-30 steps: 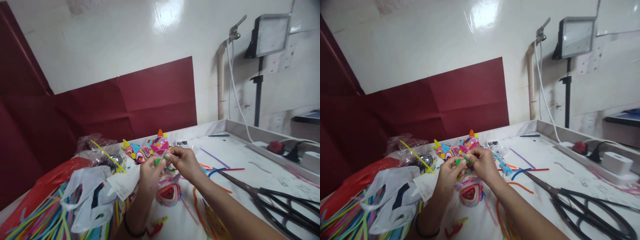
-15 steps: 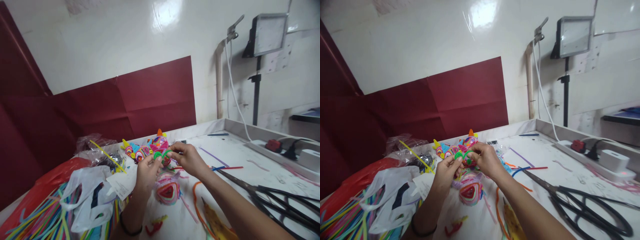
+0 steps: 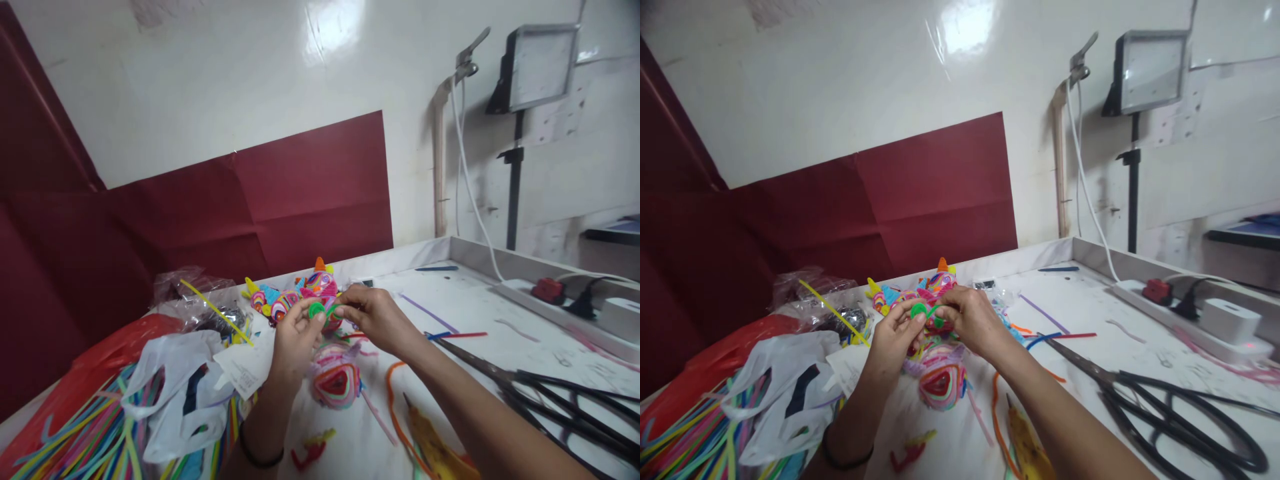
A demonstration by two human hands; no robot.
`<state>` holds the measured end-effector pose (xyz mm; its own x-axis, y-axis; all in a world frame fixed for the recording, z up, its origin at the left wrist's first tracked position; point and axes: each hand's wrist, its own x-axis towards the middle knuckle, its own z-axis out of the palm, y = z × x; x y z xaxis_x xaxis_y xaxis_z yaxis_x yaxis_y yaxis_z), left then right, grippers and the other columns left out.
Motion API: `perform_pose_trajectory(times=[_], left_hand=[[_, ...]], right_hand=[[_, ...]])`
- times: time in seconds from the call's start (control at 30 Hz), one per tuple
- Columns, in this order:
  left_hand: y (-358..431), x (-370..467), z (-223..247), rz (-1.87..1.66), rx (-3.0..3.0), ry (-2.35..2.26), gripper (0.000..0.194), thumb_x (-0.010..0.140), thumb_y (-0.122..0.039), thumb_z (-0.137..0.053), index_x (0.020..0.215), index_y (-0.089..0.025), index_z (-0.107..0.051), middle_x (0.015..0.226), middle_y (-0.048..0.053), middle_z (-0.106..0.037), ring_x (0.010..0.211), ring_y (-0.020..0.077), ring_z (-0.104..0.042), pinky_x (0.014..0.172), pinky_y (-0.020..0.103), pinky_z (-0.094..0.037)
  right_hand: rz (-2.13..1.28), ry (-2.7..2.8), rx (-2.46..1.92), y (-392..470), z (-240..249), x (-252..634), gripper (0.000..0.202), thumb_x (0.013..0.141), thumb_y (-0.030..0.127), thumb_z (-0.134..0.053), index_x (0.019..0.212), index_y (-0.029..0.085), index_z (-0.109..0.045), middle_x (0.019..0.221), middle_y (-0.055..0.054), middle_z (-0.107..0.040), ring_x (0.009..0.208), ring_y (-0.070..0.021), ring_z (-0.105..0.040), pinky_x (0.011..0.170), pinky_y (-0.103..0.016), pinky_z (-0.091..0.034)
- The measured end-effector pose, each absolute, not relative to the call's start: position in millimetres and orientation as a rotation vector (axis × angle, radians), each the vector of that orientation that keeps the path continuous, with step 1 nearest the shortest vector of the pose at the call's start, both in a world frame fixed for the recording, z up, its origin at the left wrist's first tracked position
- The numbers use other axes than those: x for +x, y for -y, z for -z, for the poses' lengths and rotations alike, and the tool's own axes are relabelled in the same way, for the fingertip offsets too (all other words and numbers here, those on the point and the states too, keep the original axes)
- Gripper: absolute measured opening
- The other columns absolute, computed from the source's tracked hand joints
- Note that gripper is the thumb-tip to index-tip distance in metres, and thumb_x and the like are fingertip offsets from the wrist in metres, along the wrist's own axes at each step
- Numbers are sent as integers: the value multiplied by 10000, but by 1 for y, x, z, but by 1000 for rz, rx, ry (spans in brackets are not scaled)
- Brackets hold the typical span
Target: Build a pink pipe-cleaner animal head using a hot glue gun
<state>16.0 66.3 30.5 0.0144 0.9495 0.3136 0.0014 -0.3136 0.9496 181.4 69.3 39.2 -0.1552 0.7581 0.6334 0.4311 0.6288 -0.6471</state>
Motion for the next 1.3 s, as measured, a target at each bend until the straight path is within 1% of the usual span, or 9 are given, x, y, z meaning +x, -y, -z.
perform_pose_trajectory(times=[0.1, 0.2, 0.37, 0.53, 0.73, 0.93, 1.03, 1.17, 1.3], left_hand=[[-64, 15, -33, -1378, 1443, -993, 478, 633, -343, -750, 1046, -137, -625, 632, -30, -598, 440, 62, -447, 406, 177, -337], [-63, 14, -33, -1350, 1449, -1000, 436, 634, -310, -755, 1016, -137, -636, 633, -28, -598, 433, 53, -425, 404, 174, -334], [-66, 13, -29, -1355, 1471, -1016, 391, 646, -283, -749, 1000, -148, -654, 645, -20, -611, 451, 66, -458, 409, 176, -342], [-66, 13, -27, -1361, 1461, -1022, 357, 647, -271, -748, 976, -162, -664, 648, -19, -630, 463, 73, -482, 417, 175, -347], [-65, 14, -27, -1370, 1460, -1051, 276, 630, -267, -747, 871, -162, -664, 557, -39, -596, 415, 66, -442, 418, 184, -334], [-66, 16, -28, -1373, 1514, -1069, 208, 594, -264, -753, 771, -177, -687, 521, -37, -574, 477, 108, -519, 457, 203, -367], [-66, 16, -28, -1363, 1513, -1087, 197, 594, -267, -748, 759, -169, -705, 489, -39, -558, 456, 102, -494, 443, 203, -345], [-66, 17, -29, -1335, 1466, -1095, 238, 560, -287, -761, 743, -144, -710, 436, -48, -532, 401, 79, -427, 417, 200, -315], [-66, 19, -28, -1316, 1407, -1097, 289, 530, -315, -788, 721, -122, -688, 432, -36, -548, 380, 70, -412, 396, 193, -304]], right_hand=[[-383, 1814, -962, -69, -40, 182, 120, 802, 152, -620, 719, 177, -703, 675, -4, -629, 618, -140, -566, 605, -246, -420], [-375, 1844, -955, -68, -41, 183, 123, 803, 143, -625, 717, 178, -705, 659, 4, -624, 594, -132, -550, 591, -241, -411], [-350, 1886, -941, -68, -41, 183, 140, 815, 122, -615, 745, 187, -718, 678, 2, -637, 613, -131, -553, 603, -238, -409], [-318, 1913, -944, -69, -40, 185, 131, 823, 107, -620, 784, 181, -721, 731, -16, -665, 664, -144, -593, 634, -242, -423], [-247, 1950, -950, -69, -38, 186, 178, 821, 67, -597, 768, 184, -720, 747, -33, -657, 694, -161, -594, 654, -260, -412], [-227, 1968, -919, -68, -37, 184, 221, 808, 36, -568, 784, 197, -717, 757, -34, -649, 713, -169, -592, 667, -264, -414], [-262, 1950, -914, -69, -37, 183, 221, 799, 33, -569, 832, 193, -717, 790, -41, -684, 735, -175, -612, 683, -270, -428], [-345, 1896, -937, -70, -35, 182, 213, 791, 50, -571, 908, 170, -703, 841, -53, -722, 765, -185, -650, 689, -273, -456], [-418, 1861, -932, -69, -36, 181, 181, 786, 86, -574, 888, 167, -699, 825, -38, -732, 754, -178, -659, 662, -260, -469]])
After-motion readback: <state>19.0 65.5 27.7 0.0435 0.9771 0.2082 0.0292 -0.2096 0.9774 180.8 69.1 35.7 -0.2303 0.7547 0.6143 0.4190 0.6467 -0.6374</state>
